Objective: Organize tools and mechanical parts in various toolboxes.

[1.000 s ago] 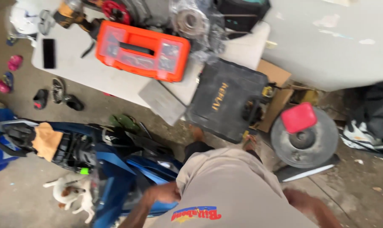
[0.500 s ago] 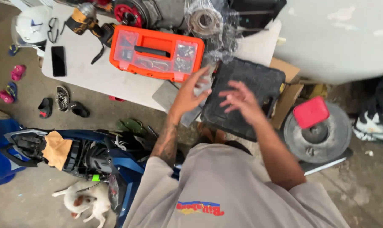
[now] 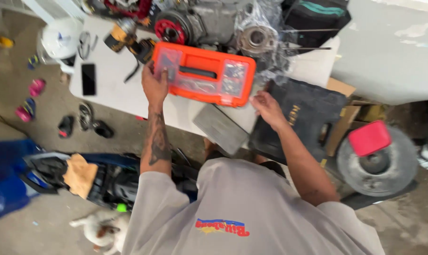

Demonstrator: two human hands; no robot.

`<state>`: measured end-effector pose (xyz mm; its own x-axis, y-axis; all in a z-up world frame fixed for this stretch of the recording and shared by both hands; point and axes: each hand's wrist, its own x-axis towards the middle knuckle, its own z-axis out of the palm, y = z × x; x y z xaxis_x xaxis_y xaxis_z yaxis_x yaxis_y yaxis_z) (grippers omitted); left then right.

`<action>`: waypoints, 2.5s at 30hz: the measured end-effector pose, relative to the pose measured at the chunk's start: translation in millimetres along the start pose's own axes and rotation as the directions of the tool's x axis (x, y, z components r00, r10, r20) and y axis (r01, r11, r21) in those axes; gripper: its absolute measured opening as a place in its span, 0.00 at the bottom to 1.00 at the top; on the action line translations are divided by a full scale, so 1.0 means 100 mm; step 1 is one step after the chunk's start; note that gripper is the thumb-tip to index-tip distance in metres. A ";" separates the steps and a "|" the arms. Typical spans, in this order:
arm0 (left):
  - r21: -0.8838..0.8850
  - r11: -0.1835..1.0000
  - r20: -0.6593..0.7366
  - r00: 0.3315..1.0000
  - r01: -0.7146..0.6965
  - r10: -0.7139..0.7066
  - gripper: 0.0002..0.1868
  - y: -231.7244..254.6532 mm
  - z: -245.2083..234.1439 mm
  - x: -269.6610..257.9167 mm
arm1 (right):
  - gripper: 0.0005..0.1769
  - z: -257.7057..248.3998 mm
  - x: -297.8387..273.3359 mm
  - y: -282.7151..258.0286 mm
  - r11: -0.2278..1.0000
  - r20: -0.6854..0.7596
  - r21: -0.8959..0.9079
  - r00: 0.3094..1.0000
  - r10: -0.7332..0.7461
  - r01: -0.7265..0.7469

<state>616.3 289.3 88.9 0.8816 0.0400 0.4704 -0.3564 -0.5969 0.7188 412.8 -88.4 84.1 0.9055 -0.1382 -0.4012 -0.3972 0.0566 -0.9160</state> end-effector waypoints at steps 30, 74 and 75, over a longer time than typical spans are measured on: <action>-0.433 0.351 0.213 0.472 0.831 -0.856 0.25 -1.78 -2.51 -1.35 | 0.33 2.89 1.27 -1.13 0.763 0.093 -0.634 0.991 -0.092 0.130; -0.490 0.184 -0.266 0.056 0.852 -0.962 0.49 -2.23 -1.41 0.47 | 0.33 4.02 3.42 -0.81 0.780 0.085 -0.523 0.932 -0.353 0.343; -0.489 0.186 -0.265 0.058 0.852 -0.962 0.49 -2.27 -1.43 0.48 | 0.33 3.99 3.53 -0.71 0.780 0.084 -0.523 0.932 -0.353 0.343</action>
<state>694.9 540.7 21.4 0.3117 0.7894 -0.5289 0.5337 0.3151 0.7848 820.0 253.0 5.7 0.9965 -0.0661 -0.0505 -0.0776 -0.5201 -0.8506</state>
